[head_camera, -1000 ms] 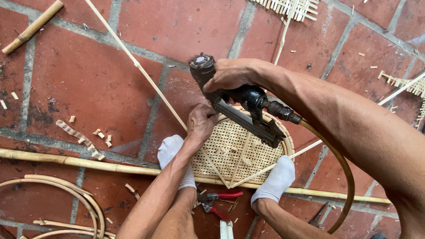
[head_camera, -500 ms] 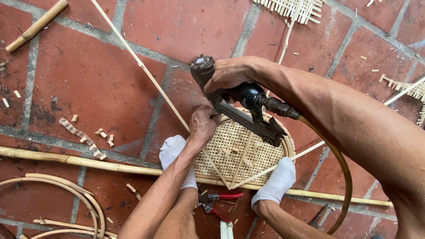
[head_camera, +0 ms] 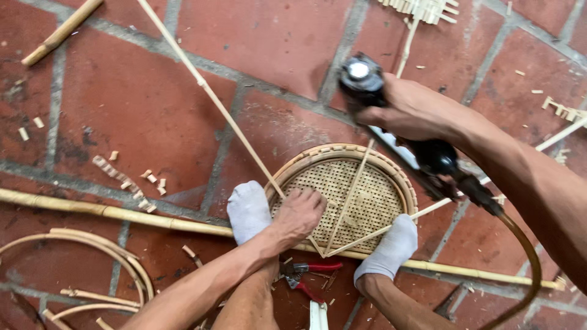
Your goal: The person assembles a round woven basket by attaching bamboo strips to the rim using a pneumatic nail gun. They position each strip and drive nails along the edge to secure it, working around the circumference of the basket.
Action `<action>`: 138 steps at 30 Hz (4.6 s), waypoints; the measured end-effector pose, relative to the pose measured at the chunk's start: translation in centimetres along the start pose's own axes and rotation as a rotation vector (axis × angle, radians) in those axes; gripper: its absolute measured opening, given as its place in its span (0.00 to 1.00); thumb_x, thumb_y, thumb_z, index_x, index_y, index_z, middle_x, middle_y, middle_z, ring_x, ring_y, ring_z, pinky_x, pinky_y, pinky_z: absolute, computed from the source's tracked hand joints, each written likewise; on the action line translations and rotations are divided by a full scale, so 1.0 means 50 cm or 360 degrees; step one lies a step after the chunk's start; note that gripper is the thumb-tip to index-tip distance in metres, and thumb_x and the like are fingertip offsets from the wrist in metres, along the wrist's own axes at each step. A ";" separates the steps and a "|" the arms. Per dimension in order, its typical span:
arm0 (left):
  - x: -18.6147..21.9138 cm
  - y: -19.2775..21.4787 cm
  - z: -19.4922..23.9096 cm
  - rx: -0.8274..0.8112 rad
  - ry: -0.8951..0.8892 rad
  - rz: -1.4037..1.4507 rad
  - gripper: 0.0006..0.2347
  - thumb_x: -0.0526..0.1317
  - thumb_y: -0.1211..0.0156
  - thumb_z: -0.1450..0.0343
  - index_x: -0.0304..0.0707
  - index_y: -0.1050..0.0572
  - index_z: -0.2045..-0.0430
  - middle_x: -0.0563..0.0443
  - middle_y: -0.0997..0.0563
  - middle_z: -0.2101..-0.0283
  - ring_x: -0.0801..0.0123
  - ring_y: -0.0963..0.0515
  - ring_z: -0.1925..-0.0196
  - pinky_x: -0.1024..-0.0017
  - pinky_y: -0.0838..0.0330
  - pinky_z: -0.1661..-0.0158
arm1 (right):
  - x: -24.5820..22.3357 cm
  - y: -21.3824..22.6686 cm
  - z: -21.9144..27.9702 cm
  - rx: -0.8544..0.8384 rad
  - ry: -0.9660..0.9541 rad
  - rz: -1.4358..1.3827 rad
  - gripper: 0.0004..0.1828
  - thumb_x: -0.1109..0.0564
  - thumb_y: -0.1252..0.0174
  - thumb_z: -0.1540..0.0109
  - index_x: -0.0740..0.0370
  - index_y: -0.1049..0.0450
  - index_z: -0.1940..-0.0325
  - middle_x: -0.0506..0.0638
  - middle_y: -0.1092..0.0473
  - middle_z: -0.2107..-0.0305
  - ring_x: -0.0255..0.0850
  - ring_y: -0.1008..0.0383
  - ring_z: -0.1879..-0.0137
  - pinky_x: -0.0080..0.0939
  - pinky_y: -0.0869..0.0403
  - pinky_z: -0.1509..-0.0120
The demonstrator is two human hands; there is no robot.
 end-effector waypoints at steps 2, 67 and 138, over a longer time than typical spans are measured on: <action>0.022 -0.017 0.010 -0.0283 -0.0065 -0.0088 0.04 0.34 0.41 0.38 0.32 0.23 0.75 0.44 0.26 0.69 0.63 0.27 0.63 0.63 0.30 0.61 | 0.030 -0.015 0.012 0.0102 0.0080 0.0147 0.27 0.45 0.41 0.38 0.62 0.36 0.42 0.58 0.24 0.67 0.45 0.22 0.70 0.47 0.22 0.63; -0.162 -0.012 -0.081 0.0185 0.1407 0.1017 0.06 0.33 0.41 0.31 0.35 0.17 0.66 0.42 0.20 0.64 0.59 0.21 0.61 0.63 0.25 0.58 | -0.022 -0.046 -0.023 -0.0041 -0.0172 0.0085 0.21 0.47 0.39 0.41 0.65 0.28 0.52 0.57 0.25 0.78 0.46 0.24 0.78 0.48 0.24 0.74; -0.012 -0.020 -0.059 -0.0681 0.1147 0.1365 0.10 0.38 0.49 0.21 0.32 0.23 0.68 0.42 0.23 0.63 0.59 0.22 0.59 0.60 0.28 0.53 | -0.070 -0.050 -0.045 0.0089 0.0279 0.0279 0.31 0.45 0.41 0.39 0.73 0.37 0.43 0.64 0.26 0.65 0.51 0.23 0.65 0.51 0.21 0.59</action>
Point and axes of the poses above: each hand's wrist, its own z-axis away from the middle knuckle, its own y-axis out of the back of the hand, x = y × z, the point moved 1 cm from there along -z, towards the middle knuckle
